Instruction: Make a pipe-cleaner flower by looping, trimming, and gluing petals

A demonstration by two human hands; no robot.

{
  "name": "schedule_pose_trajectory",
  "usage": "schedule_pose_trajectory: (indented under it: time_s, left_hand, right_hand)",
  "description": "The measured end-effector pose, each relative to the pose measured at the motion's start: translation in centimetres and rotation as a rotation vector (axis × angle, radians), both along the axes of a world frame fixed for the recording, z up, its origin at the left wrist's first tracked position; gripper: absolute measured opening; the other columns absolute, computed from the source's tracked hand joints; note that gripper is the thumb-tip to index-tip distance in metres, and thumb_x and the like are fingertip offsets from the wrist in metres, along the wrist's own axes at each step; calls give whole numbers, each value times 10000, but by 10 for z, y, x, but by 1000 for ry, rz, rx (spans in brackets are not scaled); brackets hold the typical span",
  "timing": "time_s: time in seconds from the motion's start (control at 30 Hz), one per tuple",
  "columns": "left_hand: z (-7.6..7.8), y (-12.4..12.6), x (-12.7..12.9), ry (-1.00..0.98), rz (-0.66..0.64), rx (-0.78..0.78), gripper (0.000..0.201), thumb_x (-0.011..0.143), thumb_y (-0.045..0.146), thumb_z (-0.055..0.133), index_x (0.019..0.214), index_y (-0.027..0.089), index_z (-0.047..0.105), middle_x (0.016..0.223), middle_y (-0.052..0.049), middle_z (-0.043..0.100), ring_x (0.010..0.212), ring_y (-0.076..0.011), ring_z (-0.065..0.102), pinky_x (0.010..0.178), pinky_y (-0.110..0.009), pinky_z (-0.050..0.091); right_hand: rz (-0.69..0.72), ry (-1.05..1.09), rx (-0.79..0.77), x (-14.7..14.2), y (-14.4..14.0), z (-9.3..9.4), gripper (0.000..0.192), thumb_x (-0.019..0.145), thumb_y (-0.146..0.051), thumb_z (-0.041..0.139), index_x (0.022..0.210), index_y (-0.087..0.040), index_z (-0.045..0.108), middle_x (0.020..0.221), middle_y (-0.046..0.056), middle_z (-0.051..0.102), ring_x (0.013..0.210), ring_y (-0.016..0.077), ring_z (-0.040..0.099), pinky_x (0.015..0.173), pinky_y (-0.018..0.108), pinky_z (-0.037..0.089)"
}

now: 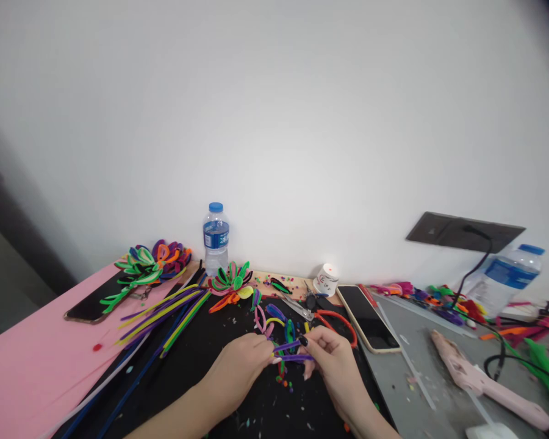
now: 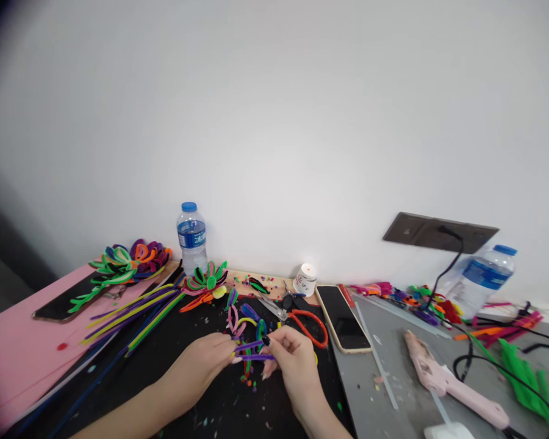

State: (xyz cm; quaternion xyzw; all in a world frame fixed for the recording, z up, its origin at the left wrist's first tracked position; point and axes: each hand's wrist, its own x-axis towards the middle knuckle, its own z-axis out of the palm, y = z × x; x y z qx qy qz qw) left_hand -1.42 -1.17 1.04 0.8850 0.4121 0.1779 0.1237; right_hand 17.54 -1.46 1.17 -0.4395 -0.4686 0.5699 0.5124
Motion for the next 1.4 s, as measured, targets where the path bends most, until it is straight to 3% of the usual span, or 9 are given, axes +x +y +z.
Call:
schedule_pose_trajectory:
  time_s: [0.27, 0.47, 0.73, 1.13, 1.23, 1.4]
  left_hand:
    - [3, 0, -2, -1, 5, -39, 271, 887, 204, 322, 784, 158, 568, 777, -45, 614, 743, -175, 550, 660, -251, 395]
    - [5, -1, -5, -135, -95, -96, 292, 895, 241, 298, 853, 181, 581, 794, -44, 620, 761, -166, 553, 700, -240, 399]
    - [11, -2, -4, -84, 62, -190, 186, 883, 213, 342, 893, 183, 526, 800, -27, 600, 735, -155, 555, 657, -218, 403]
    - [-2, 5, -10, -47, -47, 81, 292, 902, 239, 289, 750, 173, 530, 700, -12, 565, 663, -146, 502, 592, -220, 341]
    - [-1, 4, -9, -135, -23, 18, 327, 906, 248, 259, 724, 172, 519, 687, -11, 544, 659, -144, 486, 599, -221, 332]
    - [3, 1, -5, -408, 50, -279, 347, 902, 317, 244, 663, 175, 452, 636, 22, 463, 610, -120, 430, 597, -207, 320]
  right_hand:
    - [77, 67, -120, 0, 3, 5, 236, 681, -315, 677, 645, -116, 555, 492, -2, 593, 363, 76, 515, 392, 178, 442]
    - [144, 89, -140, 2, 3, 4, 254, 724, -332, 642, 657, -109, 540, 554, 20, 611, 384, 75, 530, 402, 186, 450]
    - [147, 158, -163, -1, 2, 12, 311, 720, -393, 633, 632, -127, 499, 510, -12, 569, 354, 49, 472, 375, 165, 422]
    - [147, 129, -185, -1, 3, 9, 302, 711, -365, 642, 603, -133, 482, 512, 2, 583, 348, 46, 450, 351, 153, 394]
    - [141, 98, -179, -3, 2, 9, 304, 708, -364, 640, 594, -134, 479, 502, 0, 580, 341, 50, 449, 339, 153, 377]
    - [112, 47, -117, -6, 1, 5, 305, 724, -385, 611, 599, -140, 478, 495, -13, 566, 330, 54, 450, 346, 164, 372]
